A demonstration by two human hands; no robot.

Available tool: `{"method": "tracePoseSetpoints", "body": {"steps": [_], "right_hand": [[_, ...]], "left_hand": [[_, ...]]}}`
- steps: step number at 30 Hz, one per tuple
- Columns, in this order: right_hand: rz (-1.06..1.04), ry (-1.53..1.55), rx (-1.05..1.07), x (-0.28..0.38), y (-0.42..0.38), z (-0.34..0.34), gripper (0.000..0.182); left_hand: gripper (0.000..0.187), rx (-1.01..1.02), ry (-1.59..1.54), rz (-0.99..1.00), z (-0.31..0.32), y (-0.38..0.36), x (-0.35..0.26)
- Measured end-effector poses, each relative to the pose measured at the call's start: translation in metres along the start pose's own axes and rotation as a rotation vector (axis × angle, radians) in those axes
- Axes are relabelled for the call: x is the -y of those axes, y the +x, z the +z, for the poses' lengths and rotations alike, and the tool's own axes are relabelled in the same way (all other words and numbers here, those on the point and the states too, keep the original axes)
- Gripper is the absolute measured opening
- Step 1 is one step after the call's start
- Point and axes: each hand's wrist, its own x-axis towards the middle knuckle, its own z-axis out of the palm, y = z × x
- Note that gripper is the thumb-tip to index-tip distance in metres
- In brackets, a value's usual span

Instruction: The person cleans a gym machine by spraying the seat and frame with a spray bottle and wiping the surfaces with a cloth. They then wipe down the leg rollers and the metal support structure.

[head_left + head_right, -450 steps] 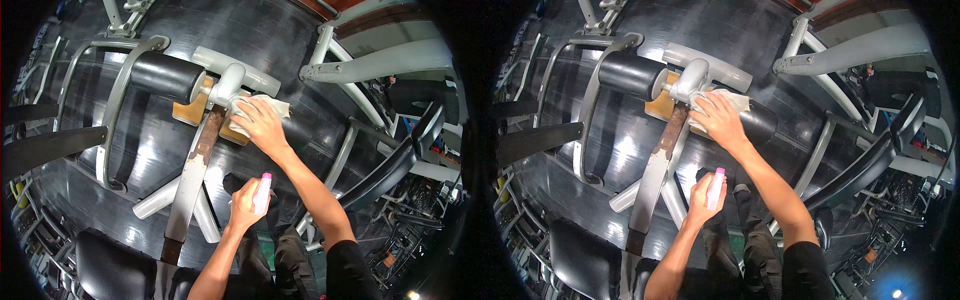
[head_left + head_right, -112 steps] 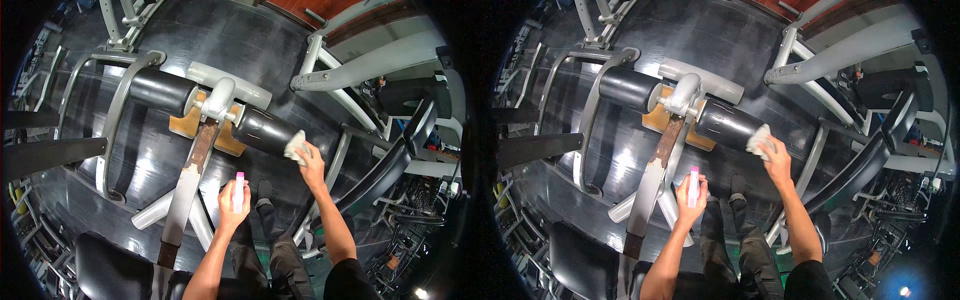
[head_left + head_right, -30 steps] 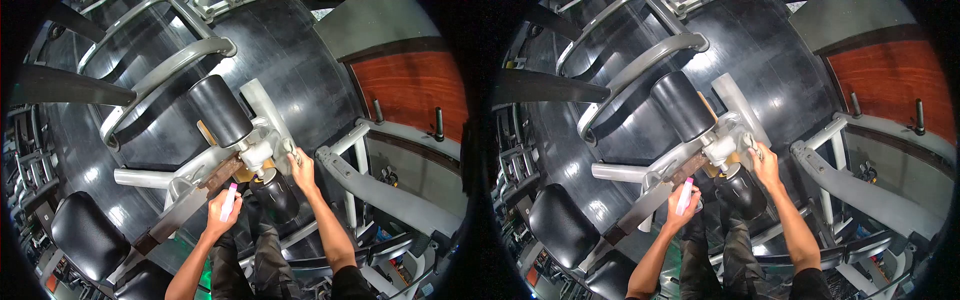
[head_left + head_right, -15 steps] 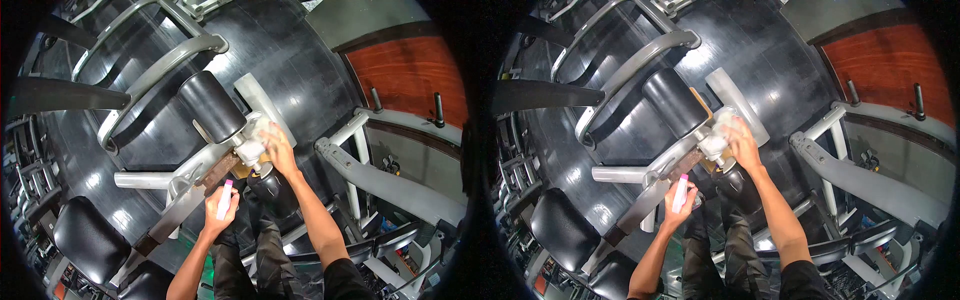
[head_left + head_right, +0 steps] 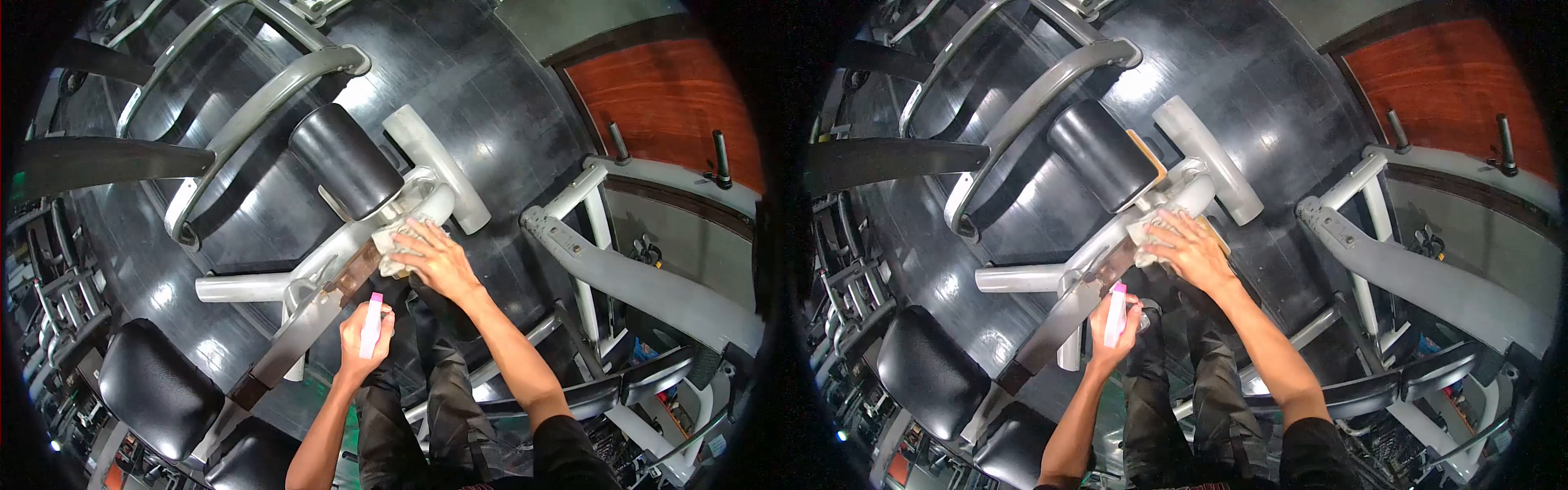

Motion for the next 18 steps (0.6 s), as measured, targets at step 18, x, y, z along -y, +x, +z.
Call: {"method": "tracePoseSetpoints", "body": {"steps": [18], "right_hand": [[0.398,0.189,-0.464,-0.017,0.017,-0.007,0.054]], "left_hand": [[0.009,0.039,-0.013,0.065,-0.018,-0.013,-0.015]]}}
